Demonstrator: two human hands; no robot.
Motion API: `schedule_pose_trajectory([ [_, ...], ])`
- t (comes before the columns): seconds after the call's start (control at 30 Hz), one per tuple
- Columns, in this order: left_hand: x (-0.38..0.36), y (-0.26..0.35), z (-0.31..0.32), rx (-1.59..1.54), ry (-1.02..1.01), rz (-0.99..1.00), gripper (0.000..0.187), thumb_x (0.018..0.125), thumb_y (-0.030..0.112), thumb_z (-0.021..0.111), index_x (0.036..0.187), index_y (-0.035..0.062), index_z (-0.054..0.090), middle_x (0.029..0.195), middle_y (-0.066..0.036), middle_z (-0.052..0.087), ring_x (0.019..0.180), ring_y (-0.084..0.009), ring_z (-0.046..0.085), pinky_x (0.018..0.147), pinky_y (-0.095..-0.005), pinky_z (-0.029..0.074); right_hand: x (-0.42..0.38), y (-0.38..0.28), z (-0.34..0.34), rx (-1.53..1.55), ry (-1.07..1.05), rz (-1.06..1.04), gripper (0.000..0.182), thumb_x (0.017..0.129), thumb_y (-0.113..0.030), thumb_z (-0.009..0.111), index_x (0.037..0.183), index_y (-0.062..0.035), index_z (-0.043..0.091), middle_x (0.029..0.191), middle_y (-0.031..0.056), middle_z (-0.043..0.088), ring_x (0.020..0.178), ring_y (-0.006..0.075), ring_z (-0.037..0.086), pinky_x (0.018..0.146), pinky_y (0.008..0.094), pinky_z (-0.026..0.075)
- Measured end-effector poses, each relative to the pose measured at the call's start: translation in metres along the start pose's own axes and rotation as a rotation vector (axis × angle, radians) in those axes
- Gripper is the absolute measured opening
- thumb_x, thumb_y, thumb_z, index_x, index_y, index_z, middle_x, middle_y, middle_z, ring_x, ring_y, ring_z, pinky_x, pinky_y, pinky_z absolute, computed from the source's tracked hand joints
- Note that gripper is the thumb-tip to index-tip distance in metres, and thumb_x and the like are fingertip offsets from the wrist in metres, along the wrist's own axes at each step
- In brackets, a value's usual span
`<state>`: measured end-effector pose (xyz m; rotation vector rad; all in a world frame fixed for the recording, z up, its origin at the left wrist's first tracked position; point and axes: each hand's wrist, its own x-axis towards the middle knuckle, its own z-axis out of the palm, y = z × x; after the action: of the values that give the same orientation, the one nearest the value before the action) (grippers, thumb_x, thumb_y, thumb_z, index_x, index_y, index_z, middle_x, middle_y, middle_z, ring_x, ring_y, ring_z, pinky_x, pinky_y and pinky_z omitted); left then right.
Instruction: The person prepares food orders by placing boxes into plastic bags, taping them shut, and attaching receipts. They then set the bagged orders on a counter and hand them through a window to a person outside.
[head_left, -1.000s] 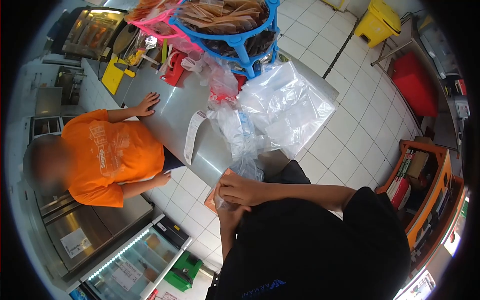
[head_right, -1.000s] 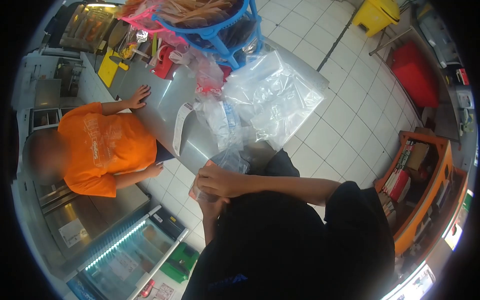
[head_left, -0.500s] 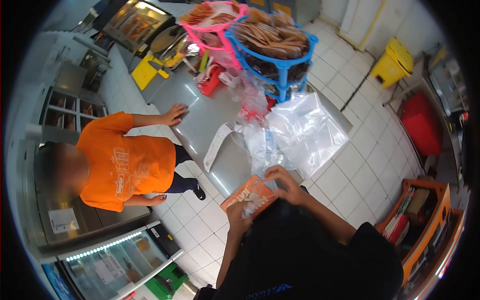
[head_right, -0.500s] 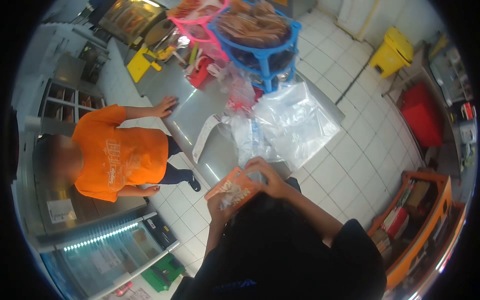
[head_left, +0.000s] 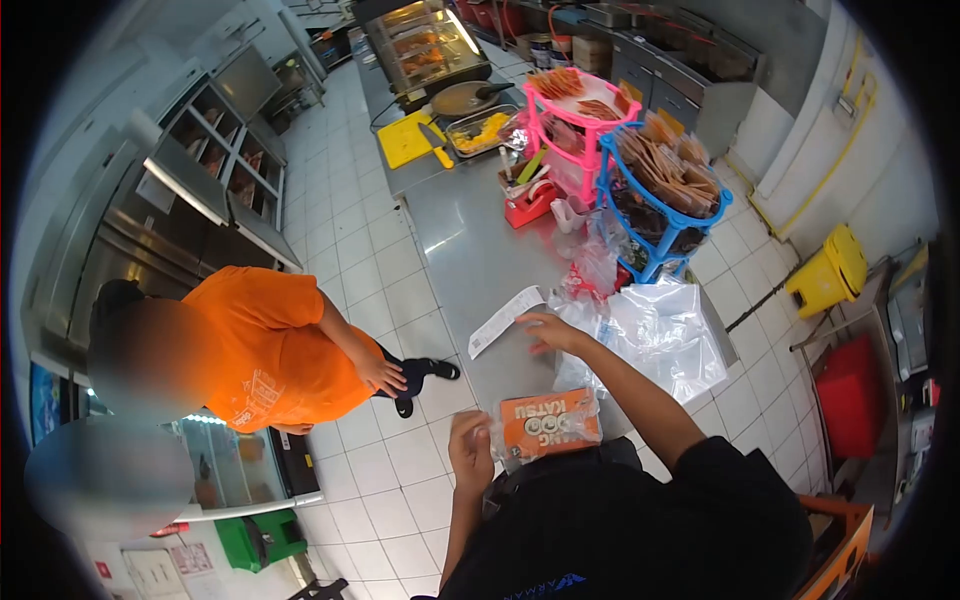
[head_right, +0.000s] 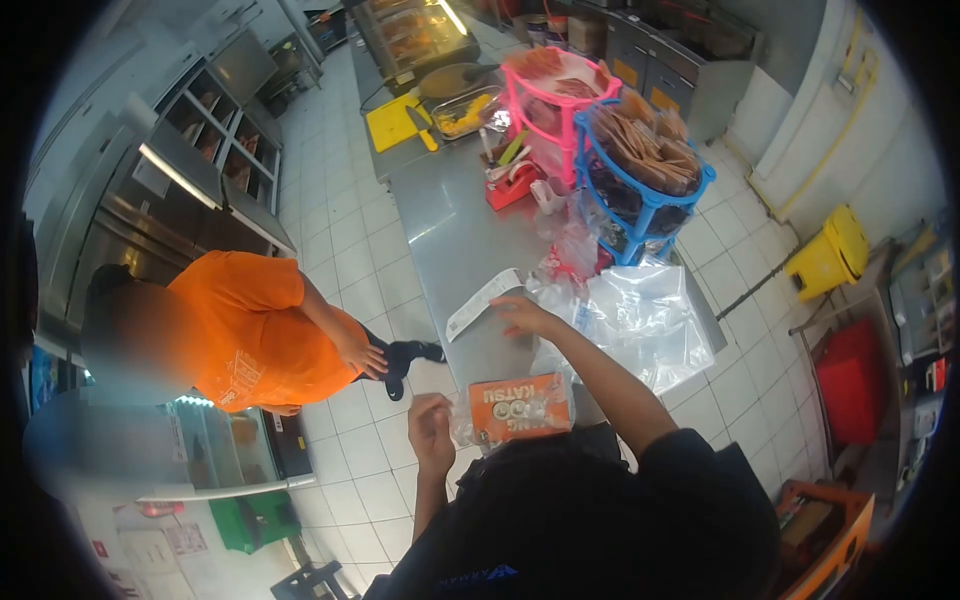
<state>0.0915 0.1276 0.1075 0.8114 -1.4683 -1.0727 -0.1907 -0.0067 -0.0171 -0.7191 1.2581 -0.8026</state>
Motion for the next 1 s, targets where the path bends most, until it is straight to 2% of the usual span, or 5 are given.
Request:
schedule_pose_trajectory([
  [0.13,-0.007,0.031,-0.009,0.509,0.017,-0.120,0.051,0.093,0.017,0.072,0.137,0.0028,0.051,0.124,-0.016,0.052,0.115,-0.0238,0.050,0.088,-0.0347,0.047,0.073,0.027,0.010,0.147,0.211,-0.019,0.023,0.097,-0.019,0.068,0.118,-0.0090,0.071,0.110,0.0035,0.069,0.088,0.0126,0.068,0.075,0.0294,0.056],
  [0.23,-0.010,0.048,-0.003,0.320,-0.094,-0.401,0.062,0.090,0.008,0.072,0.145,0.0018,0.044,0.106,-0.011,0.062,0.103,-0.0198,0.062,0.095,-0.0345,0.048,0.090,0.018,0.005,-0.020,0.336,-0.120,0.021,0.093,-0.019,0.075,0.111,-0.0088,0.073,0.097,0.0002,0.071,0.082,0.0090,0.065,0.071,0.0276,0.052],
  [0.53,-0.028,0.025,-0.009,-0.244,0.114,-0.463,0.054,0.091,-0.011,0.054,0.143,0.0009,0.043,0.103,-0.013,0.073,0.083,-0.0115,0.069,0.074,-0.0221,0.053,-0.168,-0.104,0.074,-0.020,0.344,-0.875,0.025,0.091,0.007,0.070,0.103,-0.0056,0.052,0.098,0.0038,0.061,0.090,0.0101,0.064,0.075,0.0239,0.051],
  [0.67,-0.038,0.016,-0.005,-0.664,0.159,-0.449,0.058,0.094,-0.011,0.053,0.147,0.0019,0.034,0.115,-0.018,0.069,0.100,-0.0207,0.070,0.086,-0.0341,0.059,-0.235,-0.062,0.088,-0.593,0.337,-1.127,0.018,0.087,0.013,0.068,0.093,-0.0041,0.067,0.116,0.0156,0.061,0.103,0.0220,0.067,0.084,0.0311,0.055],
  [1.0,-0.031,0.019,-0.042,-0.833,-0.246,-0.408,0.069,0.088,-0.007,0.068,0.148,0.0059,0.035,0.136,-0.021,0.051,0.126,-0.0404,0.057,0.095,-0.0595,0.058,-0.244,0.025,0.128,-0.426,-0.054,-0.793,0.019,0.089,0.012,0.063,0.091,-0.0058,0.071,0.119,0.0199,0.055,0.116,0.0348,0.064,0.092,0.0418,0.056],
])
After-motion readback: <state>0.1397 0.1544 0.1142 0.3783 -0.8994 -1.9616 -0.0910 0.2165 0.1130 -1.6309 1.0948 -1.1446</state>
